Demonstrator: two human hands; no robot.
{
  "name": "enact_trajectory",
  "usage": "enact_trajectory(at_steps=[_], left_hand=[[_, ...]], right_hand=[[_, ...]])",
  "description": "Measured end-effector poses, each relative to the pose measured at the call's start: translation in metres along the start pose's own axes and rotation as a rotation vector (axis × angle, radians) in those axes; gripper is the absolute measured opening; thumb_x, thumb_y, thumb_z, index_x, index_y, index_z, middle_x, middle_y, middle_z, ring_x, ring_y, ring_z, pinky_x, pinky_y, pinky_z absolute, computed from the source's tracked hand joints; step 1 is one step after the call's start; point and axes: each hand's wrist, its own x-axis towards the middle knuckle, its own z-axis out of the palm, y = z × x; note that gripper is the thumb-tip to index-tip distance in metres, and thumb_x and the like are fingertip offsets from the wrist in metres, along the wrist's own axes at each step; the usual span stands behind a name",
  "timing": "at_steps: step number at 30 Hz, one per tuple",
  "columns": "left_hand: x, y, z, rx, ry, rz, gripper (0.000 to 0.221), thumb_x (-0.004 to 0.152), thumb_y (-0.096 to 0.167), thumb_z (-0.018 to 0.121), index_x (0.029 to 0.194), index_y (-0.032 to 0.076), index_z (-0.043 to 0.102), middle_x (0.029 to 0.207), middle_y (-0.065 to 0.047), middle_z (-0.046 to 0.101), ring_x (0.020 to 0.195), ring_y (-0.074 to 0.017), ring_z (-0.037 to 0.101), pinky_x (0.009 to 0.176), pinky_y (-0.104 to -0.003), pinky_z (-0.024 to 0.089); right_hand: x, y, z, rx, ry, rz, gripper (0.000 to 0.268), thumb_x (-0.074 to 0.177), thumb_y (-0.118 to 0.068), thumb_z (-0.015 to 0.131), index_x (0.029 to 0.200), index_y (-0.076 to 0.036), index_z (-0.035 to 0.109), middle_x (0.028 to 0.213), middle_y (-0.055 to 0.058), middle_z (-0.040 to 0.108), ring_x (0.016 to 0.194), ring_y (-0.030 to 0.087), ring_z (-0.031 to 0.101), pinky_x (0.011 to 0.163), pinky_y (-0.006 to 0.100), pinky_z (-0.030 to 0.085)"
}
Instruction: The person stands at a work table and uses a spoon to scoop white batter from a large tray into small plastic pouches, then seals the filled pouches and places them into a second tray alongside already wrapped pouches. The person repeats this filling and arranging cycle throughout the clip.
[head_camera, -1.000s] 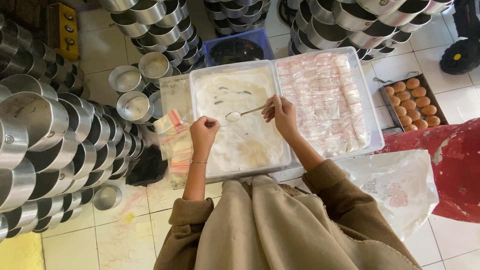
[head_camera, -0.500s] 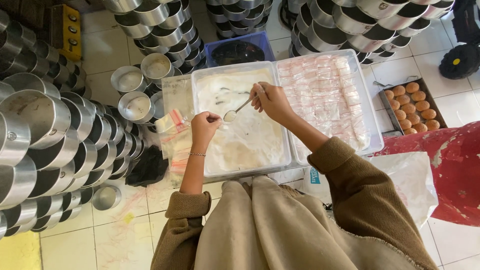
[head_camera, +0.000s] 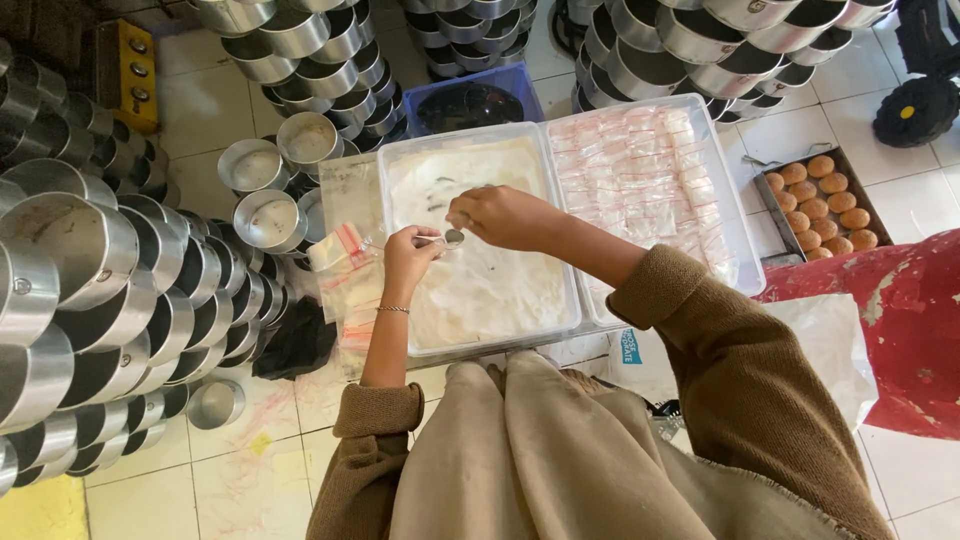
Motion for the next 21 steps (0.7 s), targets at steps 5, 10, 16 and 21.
enact_trajectory(at_steps=[5, 10, 16, 21], left_hand=[[0.024, -0.054, -0.002, -0.177, 0.037, -0.038, 0.015, 0.092, 0.005, 0.071, 0.101, -0.007, 0.075, 0.083, -0.008, 0.075, 0.069, -0.0109, 0.071, 0.066, -0.023, 0.060], [0.018, -0.072, 0.006, -0.526, -0.075, -0.172, 0.021, 0.097, 0.015, 0.069, 0.109, -0.001, 0.074, 0.082, -0.001, 0.070, 0.068, -0.0066, 0.064, 0.064, -0.021, 0.054], [0.010, -0.019, 0.006, -0.400, 0.002, -0.046, 0.019, 0.097, 0.016, 0.067, 0.110, 0.004, 0.075, 0.091, 0.005, 0.069, 0.073, -0.0016, 0.053, 0.066, -0.019, 0.046], [0.010, -0.012, 0.019, -0.307, 0.007, 0.048, 0.016, 0.095, 0.013, 0.067, 0.106, 0.002, 0.074, 0.093, 0.003, 0.073, 0.083, -0.0023, 0.061, 0.077, -0.019, 0.048]], right_hand=[[-0.009, -0.018, -0.016, -0.175, 0.076, -0.198, 0.017, 0.103, -0.019, 0.060, 0.100, -0.004, 0.068, 0.096, 0.011, 0.072, 0.084, 0.030, 0.071, 0.077, 0.039, 0.058], [-0.062, 0.013, 0.008, -0.099, 0.231, 0.016, 0.019, 0.108, -0.016, 0.058, 0.100, -0.001, 0.067, 0.094, 0.013, 0.072, 0.072, 0.024, 0.068, 0.066, 0.034, 0.059], [-0.146, 0.039, 0.071, 0.040, 0.013, 0.360, 0.017, 0.104, -0.011, 0.055, 0.095, -0.002, 0.067, 0.077, 0.011, 0.068, 0.051, 0.017, 0.057, 0.045, 0.028, 0.050], [-0.170, 0.002, 0.046, 0.119, -0.260, 0.440, 0.016, 0.097, -0.026, 0.068, 0.095, -0.011, 0.074, 0.074, 0.006, 0.075, 0.061, 0.020, 0.070, 0.059, 0.037, 0.055]])
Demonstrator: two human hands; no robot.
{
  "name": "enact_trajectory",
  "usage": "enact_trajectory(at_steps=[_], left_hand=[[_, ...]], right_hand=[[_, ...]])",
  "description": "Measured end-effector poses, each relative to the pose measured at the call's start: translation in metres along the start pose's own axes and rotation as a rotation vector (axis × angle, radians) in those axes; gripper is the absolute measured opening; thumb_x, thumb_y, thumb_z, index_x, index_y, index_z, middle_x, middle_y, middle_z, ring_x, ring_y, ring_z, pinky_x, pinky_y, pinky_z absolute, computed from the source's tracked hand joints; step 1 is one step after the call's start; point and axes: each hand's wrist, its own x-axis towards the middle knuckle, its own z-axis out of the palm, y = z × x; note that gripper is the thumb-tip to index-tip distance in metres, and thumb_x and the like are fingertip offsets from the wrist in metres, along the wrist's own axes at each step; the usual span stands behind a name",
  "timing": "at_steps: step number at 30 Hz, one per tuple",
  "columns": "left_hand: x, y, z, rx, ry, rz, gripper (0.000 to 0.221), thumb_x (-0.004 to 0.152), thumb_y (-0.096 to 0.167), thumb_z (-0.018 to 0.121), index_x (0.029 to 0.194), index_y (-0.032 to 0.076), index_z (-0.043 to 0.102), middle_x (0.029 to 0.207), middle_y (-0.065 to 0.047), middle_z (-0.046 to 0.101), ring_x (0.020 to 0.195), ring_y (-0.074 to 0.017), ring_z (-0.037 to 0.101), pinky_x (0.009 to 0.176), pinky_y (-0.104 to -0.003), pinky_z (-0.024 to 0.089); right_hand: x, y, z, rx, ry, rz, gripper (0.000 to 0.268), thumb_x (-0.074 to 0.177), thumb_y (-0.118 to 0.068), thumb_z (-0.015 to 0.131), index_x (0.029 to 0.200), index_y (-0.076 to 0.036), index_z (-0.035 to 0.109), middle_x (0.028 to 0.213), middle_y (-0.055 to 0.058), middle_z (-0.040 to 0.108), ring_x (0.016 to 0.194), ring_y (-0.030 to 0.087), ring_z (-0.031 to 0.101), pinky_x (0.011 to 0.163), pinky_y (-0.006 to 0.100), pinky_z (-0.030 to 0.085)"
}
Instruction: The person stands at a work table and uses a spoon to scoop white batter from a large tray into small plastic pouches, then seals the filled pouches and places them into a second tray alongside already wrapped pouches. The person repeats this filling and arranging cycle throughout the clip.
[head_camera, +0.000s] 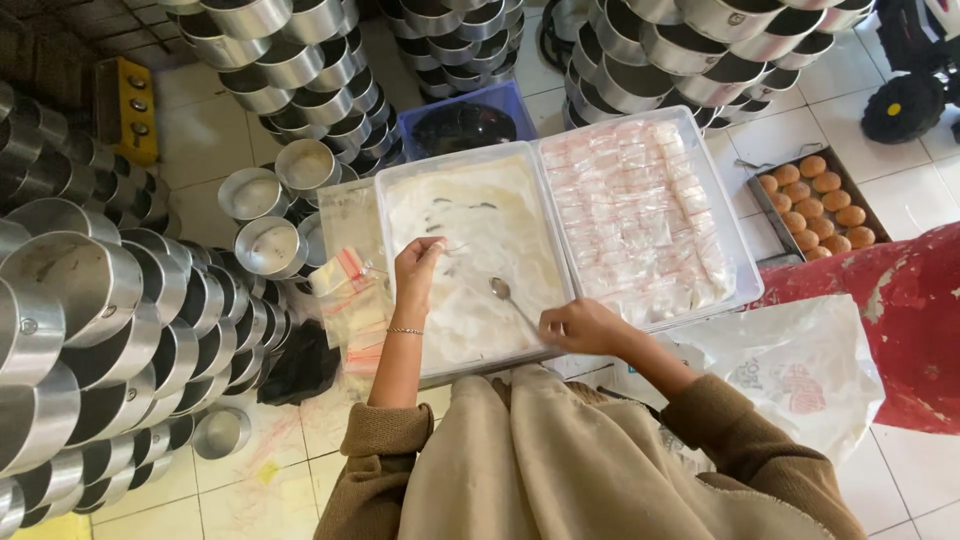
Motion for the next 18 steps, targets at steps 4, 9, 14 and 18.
enact_trajectory(at_steps=[4, 9, 14, 18], left_hand=[[-0.004, 0.000, 0.015, 0.033, 0.004, -0.094, 0.017, 0.096, 0.012, 0.072, 0.108, 0.001, 0.076, 0.091, 0.001, 0.069, 0.079, -0.0072, 0.052, 0.071, -0.023, 0.041], [-0.006, 0.000, 0.036, -0.084, -0.159, -0.145, 0.019, 0.094, 0.016, 0.069, 0.104, 0.001, 0.075, 0.105, -0.001, 0.078, 0.089, -0.0062, 0.062, 0.081, -0.022, 0.046], [-0.015, -0.003, 0.049, -0.095, -0.206, -0.195, 0.017, 0.095, 0.019, 0.069, 0.101, 0.004, 0.075, 0.104, -0.005, 0.078, 0.097, -0.0110, 0.067, 0.091, -0.025, 0.051], [-0.045, 0.057, 0.070, -0.189, -0.195, -0.308, 0.017, 0.096, 0.024, 0.067, 0.105, 0.011, 0.071, 0.102, -0.001, 0.077, 0.099, -0.0116, 0.070, 0.088, -0.028, 0.055]], right_hand=[[0.008, -0.003, 0.000, -0.107, 0.008, 0.059, 0.017, 0.093, -0.030, 0.063, 0.100, -0.019, 0.074, 0.078, 0.001, 0.078, 0.066, 0.018, 0.073, 0.060, 0.038, 0.056], [0.046, -0.034, -0.019, 0.080, 0.564, 0.032, 0.037, 0.091, -0.034, 0.075, 0.120, -0.012, 0.067, 0.103, 0.010, 0.072, 0.076, 0.023, 0.069, 0.065, 0.036, 0.056], [0.078, -0.026, -0.009, 0.257, 0.716, -0.025, 0.025, 0.091, -0.021, 0.078, 0.112, -0.008, 0.073, 0.096, 0.008, 0.073, 0.075, 0.019, 0.067, 0.067, 0.032, 0.054], [0.090, -0.008, 0.004, 0.516, 0.762, 0.098, 0.015, 0.094, -0.015, 0.075, 0.101, -0.002, 0.075, 0.089, 0.005, 0.076, 0.076, 0.011, 0.066, 0.068, 0.026, 0.054]])
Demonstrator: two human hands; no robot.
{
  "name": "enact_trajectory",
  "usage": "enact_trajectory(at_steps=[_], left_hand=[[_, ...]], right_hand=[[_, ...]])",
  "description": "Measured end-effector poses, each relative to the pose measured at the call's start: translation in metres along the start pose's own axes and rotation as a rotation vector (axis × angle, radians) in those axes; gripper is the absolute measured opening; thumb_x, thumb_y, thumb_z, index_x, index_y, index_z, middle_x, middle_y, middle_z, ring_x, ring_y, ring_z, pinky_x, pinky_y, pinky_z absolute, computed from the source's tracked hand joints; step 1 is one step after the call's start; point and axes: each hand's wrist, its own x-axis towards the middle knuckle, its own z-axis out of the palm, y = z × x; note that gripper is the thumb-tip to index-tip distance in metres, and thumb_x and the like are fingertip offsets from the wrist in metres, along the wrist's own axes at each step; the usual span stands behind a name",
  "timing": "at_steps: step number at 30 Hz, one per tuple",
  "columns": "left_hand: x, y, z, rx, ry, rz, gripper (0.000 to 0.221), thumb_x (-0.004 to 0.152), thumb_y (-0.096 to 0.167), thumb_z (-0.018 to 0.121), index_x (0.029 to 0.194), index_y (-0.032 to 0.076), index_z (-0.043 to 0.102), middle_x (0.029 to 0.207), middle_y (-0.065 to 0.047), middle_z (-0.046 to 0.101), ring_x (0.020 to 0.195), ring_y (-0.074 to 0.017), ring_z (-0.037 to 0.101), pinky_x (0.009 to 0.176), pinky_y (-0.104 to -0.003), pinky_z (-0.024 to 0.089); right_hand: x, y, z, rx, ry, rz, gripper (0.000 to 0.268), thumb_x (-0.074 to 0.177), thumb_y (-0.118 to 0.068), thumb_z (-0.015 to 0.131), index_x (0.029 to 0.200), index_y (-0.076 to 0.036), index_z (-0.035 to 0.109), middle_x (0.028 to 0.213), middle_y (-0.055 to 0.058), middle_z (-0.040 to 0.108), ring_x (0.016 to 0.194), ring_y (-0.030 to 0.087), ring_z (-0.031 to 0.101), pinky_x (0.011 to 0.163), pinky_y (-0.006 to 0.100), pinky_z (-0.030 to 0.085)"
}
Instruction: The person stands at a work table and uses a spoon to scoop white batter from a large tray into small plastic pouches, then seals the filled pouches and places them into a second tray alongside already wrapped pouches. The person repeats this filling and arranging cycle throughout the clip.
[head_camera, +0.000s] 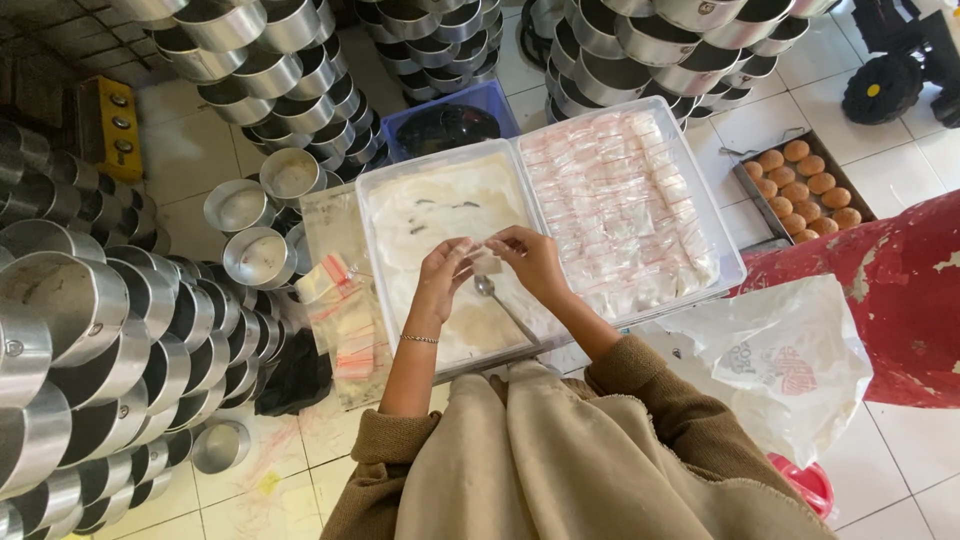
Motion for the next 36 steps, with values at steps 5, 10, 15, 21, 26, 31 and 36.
enact_trajectory(at_steps=[5, 10, 15, 21, 26, 31, 36], left_hand=[[0.001, -0.021, 0.001, 0.116, -0.005, 0.105, 0.012, 0.094, 0.013, 0.071, 0.106, 0.009, 0.070, 0.100, -0.001, 0.075, 0.091, -0.0086, 0.068, 0.080, -0.027, 0.054], [0.002, -0.034, 0.010, 0.159, 0.063, 0.246, 0.007, 0.096, 0.010, 0.071, 0.101, 0.005, 0.071, 0.095, -0.004, 0.075, 0.088, -0.0098, 0.069, 0.074, -0.027, 0.050], [0.011, -0.060, 0.013, 0.112, 0.079, 0.361, 0.007, 0.100, 0.007, 0.071, 0.098, 0.000, 0.070, 0.091, -0.003, 0.071, 0.086, -0.0105, 0.064, 0.080, -0.026, 0.051], [0.000, -0.054, 0.038, 0.121, 0.021, 0.344, 0.012, 0.102, 0.012, 0.065, 0.094, 0.004, 0.066, 0.092, -0.002, 0.072, 0.088, -0.0086, 0.067, 0.082, -0.024, 0.052], [0.002, -0.070, 0.056, 0.187, 0.025, 0.313, 0.014, 0.102, 0.013, 0.067, 0.091, 0.004, 0.065, 0.087, 0.000, 0.069, 0.082, -0.0073, 0.062, 0.077, -0.024, 0.051], [0.011, -0.076, 0.079, 0.231, 0.085, 0.258, 0.011, 0.101, 0.013, 0.069, 0.094, 0.006, 0.066, 0.084, 0.004, 0.063, 0.074, -0.0055, 0.051, 0.066, -0.023, 0.044], [0.027, -0.104, 0.099, 0.461, 0.002, 0.480, 0.009, 0.096, 0.011, 0.075, 0.096, 0.006, 0.068, 0.086, 0.000, 0.066, 0.078, -0.0070, 0.058, 0.064, -0.023, 0.050]], right_hand=[[0.000, 0.012, 0.003, 0.163, 0.013, 0.134, 0.018, 0.095, -0.017, 0.075, 0.100, 0.001, 0.075, 0.085, 0.005, 0.075, 0.078, 0.008, 0.070, 0.069, 0.024, 0.057], [-0.006, 0.014, 0.002, 0.217, 0.021, 0.163, 0.020, 0.096, -0.018, 0.073, 0.100, 0.002, 0.071, 0.084, 0.003, 0.072, 0.081, 0.006, 0.069, 0.069, 0.024, 0.058], [-0.011, 0.032, 0.002, 0.223, 0.102, 0.114, 0.022, 0.096, -0.018, 0.075, 0.100, 0.004, 0.070, 0.081, 0.003, 0.069, 0.075, 0.006, 0.063, 0.066, 0.024, 0.055], [-0.027, 0.047, -0.011, 0.263, 0.051, 0.108, 0.024, 0.098, -0.020, 0.071, 0.104, 0.003, 0.073, 0.089, 0.001, 0.071, 0.081, 0.005, 0.060, 0.071, 0.024, 0.051], [-0.039, 0.070, -0.026, 0.317, 0.029, 0.182, 0.024, 0.101, -0.020, 0.069, 0.103, 0.003, 0.074, 0.088, 0.002, 0.072, 0.081, 0.006, 0.062, 0.072, 0.024, 0.052], [-0.047, 0.061, -0.056, 0.417, 0.047, 0.263, 0.025, 0.102, -0.022, 0.068, 0.110, 0.001, 0.070, 0.093, 0.001, 0.071, 0.085, 0.005, 0.063, 0.072, 0.024, 0.052], [-0.059, 0.082, -0.089, 0.283, -0.120, 0.318, 0.023, 0.096, -0.022, 0.074, 0.101, -0.001, 0.069, 0.086, 0.000, 0.067, 0.076, 0.006, 0.060, 0.067, 0.026, 0.052]])
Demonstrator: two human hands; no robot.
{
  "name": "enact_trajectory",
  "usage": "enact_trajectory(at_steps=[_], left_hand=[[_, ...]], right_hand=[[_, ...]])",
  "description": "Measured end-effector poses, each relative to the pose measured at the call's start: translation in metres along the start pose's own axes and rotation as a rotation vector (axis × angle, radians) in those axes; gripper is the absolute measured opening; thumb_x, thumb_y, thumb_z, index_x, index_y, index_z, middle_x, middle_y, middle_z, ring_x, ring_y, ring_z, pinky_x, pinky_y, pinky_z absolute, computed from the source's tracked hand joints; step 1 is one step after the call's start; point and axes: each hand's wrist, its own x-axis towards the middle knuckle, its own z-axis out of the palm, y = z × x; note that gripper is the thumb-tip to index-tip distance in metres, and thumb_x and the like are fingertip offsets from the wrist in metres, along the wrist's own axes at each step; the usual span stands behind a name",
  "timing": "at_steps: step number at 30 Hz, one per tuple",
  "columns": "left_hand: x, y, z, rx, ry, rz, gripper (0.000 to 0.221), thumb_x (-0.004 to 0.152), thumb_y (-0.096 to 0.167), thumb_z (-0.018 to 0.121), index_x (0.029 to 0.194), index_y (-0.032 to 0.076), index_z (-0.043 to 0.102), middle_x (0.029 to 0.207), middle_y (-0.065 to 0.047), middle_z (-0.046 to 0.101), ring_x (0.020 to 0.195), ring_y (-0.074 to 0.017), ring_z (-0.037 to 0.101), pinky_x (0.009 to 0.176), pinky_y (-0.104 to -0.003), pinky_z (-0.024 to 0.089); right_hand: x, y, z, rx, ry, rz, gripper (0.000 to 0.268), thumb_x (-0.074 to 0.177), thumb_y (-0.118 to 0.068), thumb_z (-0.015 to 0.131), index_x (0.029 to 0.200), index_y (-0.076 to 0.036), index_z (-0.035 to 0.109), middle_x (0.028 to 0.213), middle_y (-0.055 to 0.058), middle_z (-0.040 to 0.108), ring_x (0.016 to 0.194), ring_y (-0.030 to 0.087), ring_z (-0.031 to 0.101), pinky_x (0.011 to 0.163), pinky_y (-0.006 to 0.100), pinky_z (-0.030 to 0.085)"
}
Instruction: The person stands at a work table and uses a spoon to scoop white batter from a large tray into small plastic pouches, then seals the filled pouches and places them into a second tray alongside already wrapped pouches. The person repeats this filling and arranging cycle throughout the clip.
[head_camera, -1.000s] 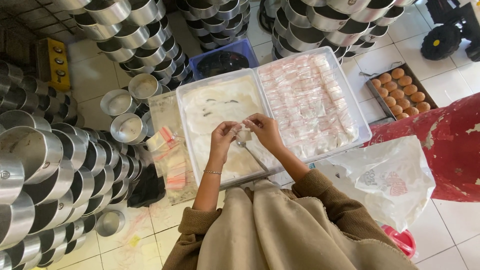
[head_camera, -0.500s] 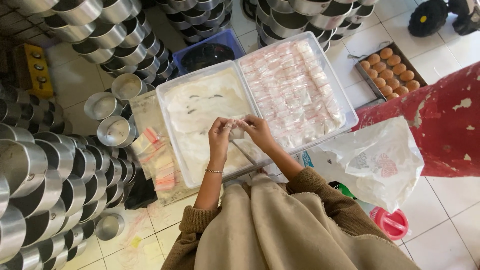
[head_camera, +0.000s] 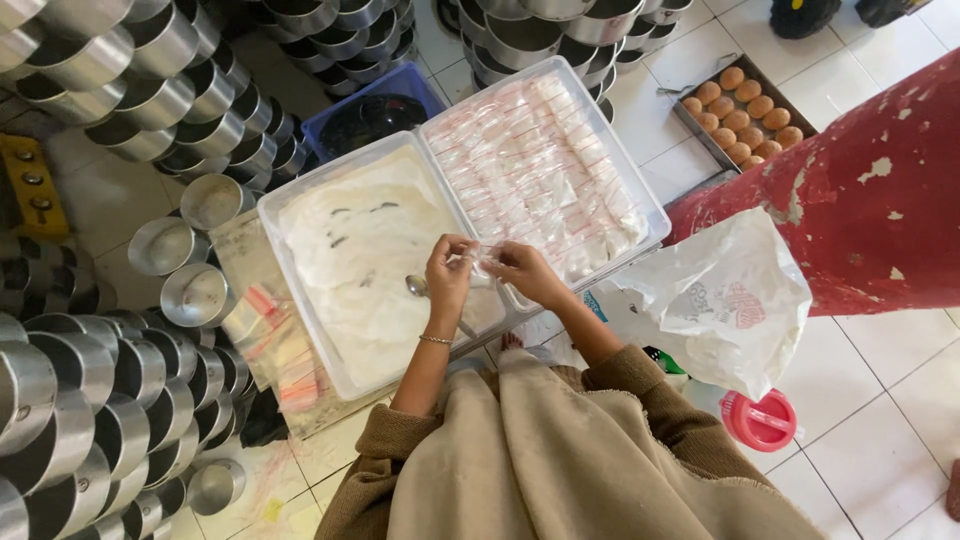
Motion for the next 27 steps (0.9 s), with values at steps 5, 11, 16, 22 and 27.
enact_trajectory(at_steps=[5, 11, 16, 22, 27], left_hand=[[0.008, 0.013, 0.035, -0.117, -0.115, -0.184, 0.011, 0.097, 0.015, 0.072, 0.099, 0.007, 0.065, 0.085, 0.000, 0.066, 0.071, -0.0089, 0.062, 0.060, -0.025, 0.054], [0.036, 0.025, 0.070, 0.380, -0.229, 0.179, 0.011, 0.094, 0.014, 0.067, 0.104, 0.009, 0.069, 0.101, -0.004, 0.073, 0.093, -0.0211, 0.067, 0.084, -0.037, 0.056], [0.059, 0.002, 0.099, 0.731, -0.297, 0.391, 0.023, 0.090, 0.013, 0.069, 0.112, 0.010, 0.070, 0.116, -0.009, 0.070, 0.112, -0.0308, 0.061, 0.100, -0.044, 0.047], [0.060, -0.011, 0.114, 0.942, -0.372, 0.352, 0.025, 0.088, 0.014, 0.072, 0.113, 0.012, 0.072, 0.106, -0.007, 0.070, 0.108, -0.0298, 0.057, 0.091, -0.044, 0.044], [0.059, 0.009, 0.109, 0.857, -0.472, 0.187, 0.016, 0.083, 0.011, 0.073, 0.098, 0.015, 0.070, 0.102, 0.002, 0.072, 0.106, -0.0256, 0.059, 0.093, -0.043, 0.041]], right_hand=[[-0.005, 0.001, -0.069, -0.172, 0.078, -0.037, 0.023, 0.098, -0.023, 0.072, 0.098, 0.000, 0.070, 0.080, 0.003, 0.068, 0.068, 0.009, 0.059, 0.060, 0.026, 0.051], [-0.004, -0.038, -0.150, -0.371, 0.343, -0.008, 0.019, 0.099, -0.020, 0.071, 0.107, -0.003, 0.073, 0.084, 0.008, 0.074, 0.067, 0.013, 0.066, 0.061, 0.028, 0.054], [0.018, -0.008, -0.185, -0.642, 0.343, -0.234, 0.015, 0.094, -0.013, 0.073, 0.105, -0.004, 0.076, 0.096, 0.008, 0.078, 0.078, 0.012, 0.072, 0.069, 0.030, 0.059], [0.042, 0.009, -0.187, -0.715, 0.228, 0.059, 0.020, 0.094, -0.021, 0.075, 0.107, -0.005, 0.076, 0.083, 0.016, 0.075, 0.068, 0.025, 0.069, 0.067, 0.037, 0.054], [0.059, 0.013, -0.187, -0.812, 0.122, -0.106, 0.022, 0.088, -0.020, 0.076, 0.098, -0.001, 0.074, 0.083, 0.015, 0.074, 0.072, 0.028, 0.070, 0.067, 0.039, 0.054]])
